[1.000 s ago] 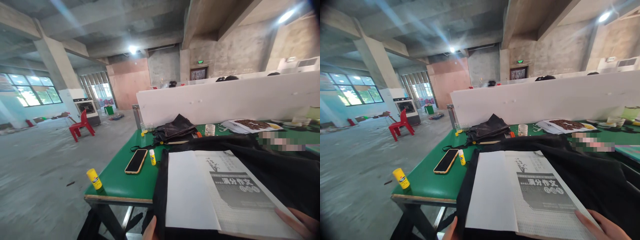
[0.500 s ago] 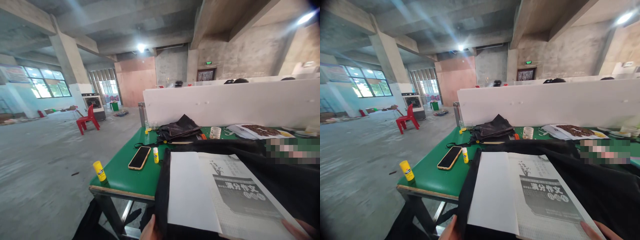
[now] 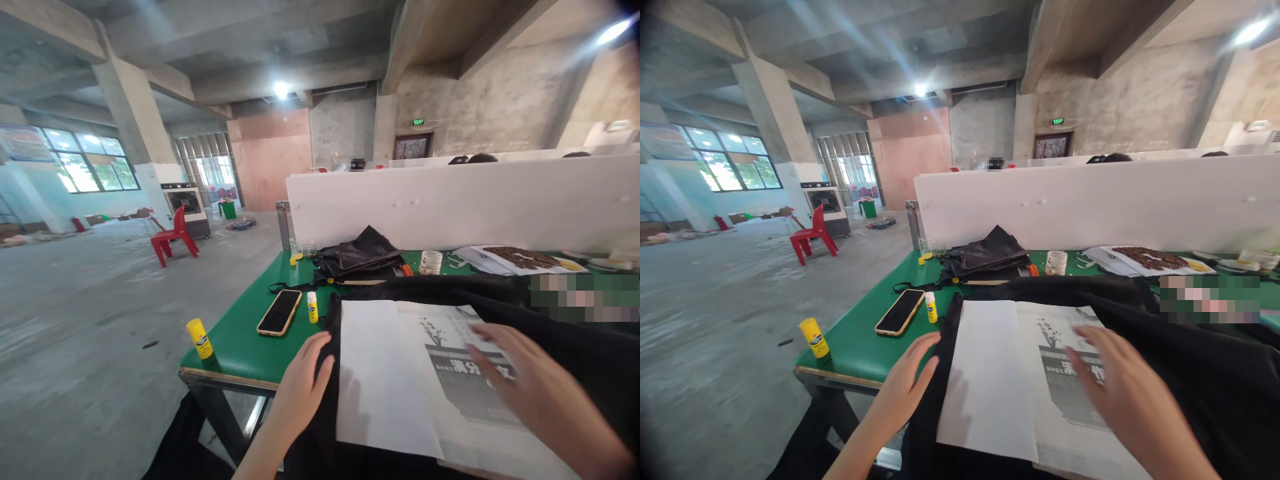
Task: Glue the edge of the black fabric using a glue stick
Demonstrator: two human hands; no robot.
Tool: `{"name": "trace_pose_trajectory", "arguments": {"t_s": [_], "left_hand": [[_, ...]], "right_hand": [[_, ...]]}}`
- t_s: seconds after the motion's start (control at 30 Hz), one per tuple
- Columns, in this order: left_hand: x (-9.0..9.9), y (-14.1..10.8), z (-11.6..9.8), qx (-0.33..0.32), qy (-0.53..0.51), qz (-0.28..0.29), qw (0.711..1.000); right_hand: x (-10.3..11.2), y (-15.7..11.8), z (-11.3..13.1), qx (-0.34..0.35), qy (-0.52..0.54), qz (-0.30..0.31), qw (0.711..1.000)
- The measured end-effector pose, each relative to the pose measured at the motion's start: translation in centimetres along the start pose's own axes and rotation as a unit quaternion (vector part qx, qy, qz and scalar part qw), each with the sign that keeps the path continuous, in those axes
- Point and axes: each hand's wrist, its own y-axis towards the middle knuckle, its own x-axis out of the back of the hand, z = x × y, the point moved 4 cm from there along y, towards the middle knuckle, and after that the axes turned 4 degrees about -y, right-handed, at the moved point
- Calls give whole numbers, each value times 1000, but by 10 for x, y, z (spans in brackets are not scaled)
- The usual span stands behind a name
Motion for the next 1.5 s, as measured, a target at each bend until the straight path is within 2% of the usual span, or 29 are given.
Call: {"name": "trace_pose_trajectory", "arguments": {"t_s": [0.07,0.17,0.27,0.33,0.43,0.7,0.8,0.93,1.03,1.13,1.3,1.5], "left_hand": [[-20,34,2,-28,56,47,997],[-57,75,21,-40,165,128,977],[-81,98,43,-9,232,145,962],[-88,103,52,-2,250,143,958],[-90,103,57,-12,258,137,956],[-95,104,55,-15,261,128,957],[-97,105,54,-15,264,120,957],[-99,104,52,-20,270,110,957],[-100,104,49,-30,271,104,956],[-101,103,47,-42,271,97,957],[-106,103,47,-34,276,78,957],[-109,103,50,-31,271,70,960]], "right_hand": [[-40,27,36,80,33,110,990],[-102,56,77,189,24,214,958],[-153,68,89,215,24,316,924],[-171,69,91,218,34,348,911],[-182,66,95,222,53,361,904],[-191,67,112,220,86,366,900],[-192,81,111,229,103,377,892],[-193,115,110,234,133,380,885],[-202,140,112,212,139,345,904],[-218,154,120,185,122,300,928],[-241,156,127,181,60,275,942],[-244,155,107,114,-16,257,959]]}}
